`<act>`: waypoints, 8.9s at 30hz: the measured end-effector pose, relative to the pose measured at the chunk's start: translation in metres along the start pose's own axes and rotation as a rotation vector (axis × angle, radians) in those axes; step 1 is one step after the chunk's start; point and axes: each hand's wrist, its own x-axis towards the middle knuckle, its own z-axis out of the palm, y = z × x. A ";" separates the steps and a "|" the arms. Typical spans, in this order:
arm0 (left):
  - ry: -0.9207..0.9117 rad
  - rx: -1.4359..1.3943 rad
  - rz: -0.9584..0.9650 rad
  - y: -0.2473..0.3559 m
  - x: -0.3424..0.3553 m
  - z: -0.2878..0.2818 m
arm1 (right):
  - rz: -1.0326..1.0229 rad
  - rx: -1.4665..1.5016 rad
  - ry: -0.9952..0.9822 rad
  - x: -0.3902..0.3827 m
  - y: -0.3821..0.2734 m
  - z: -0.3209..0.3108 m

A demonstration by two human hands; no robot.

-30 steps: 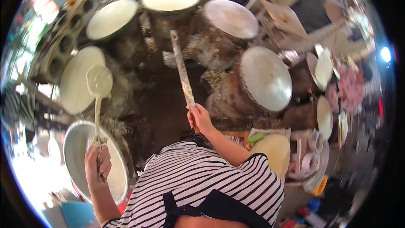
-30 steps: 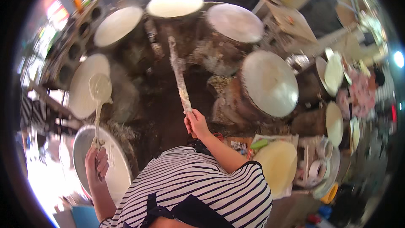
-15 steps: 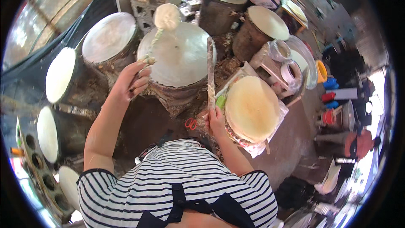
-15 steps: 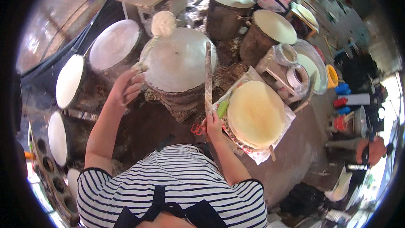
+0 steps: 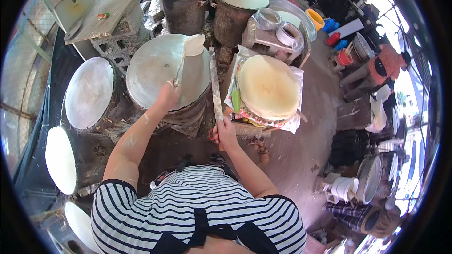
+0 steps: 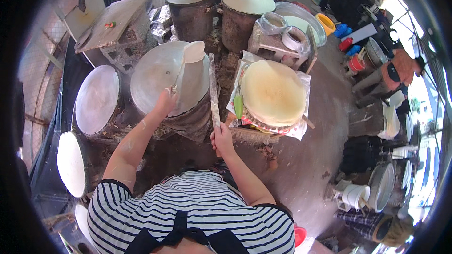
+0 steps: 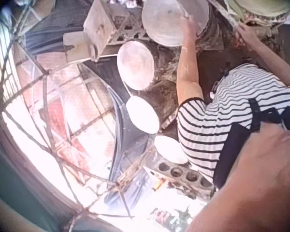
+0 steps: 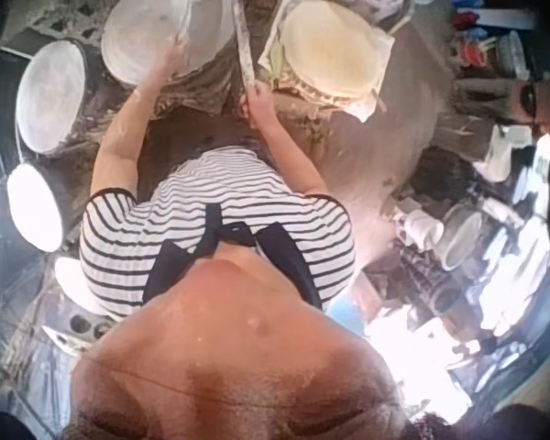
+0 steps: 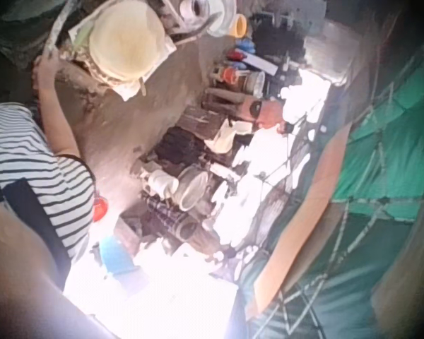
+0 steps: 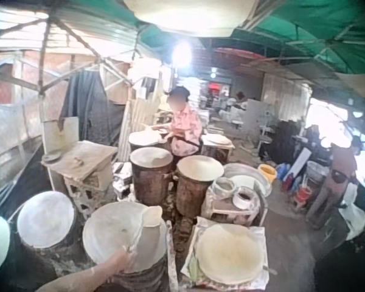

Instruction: The person ladles batter onto hot round griddles, spreads it into thin circles, and removes cooked crepes to a stack. They repeat this cycle across multiple griddles, using a ladle and a wooden spreader.

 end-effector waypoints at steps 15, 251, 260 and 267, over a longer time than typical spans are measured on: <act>0.213 0.535 0.185 -0.030 0.000 -0.053 | -0.380 -0.461 0.216 0.071 0.023 0.078; 0.507 -1.004 -0.540 0.006 -0.169 -0.055 | -0.725 -1.308 -0.084 0.152 -0.110 0.018; 0.399 -1.017 -0.508 0.020 -0.142 -0.037 | -0.389 -1.089 0.018 0.101 -0.070 0.008; 0.353 -1.048 -0.508 0.020 -0.143 -0.032 | -0.544 -1.249 0.068 0.119 -0.057 0.030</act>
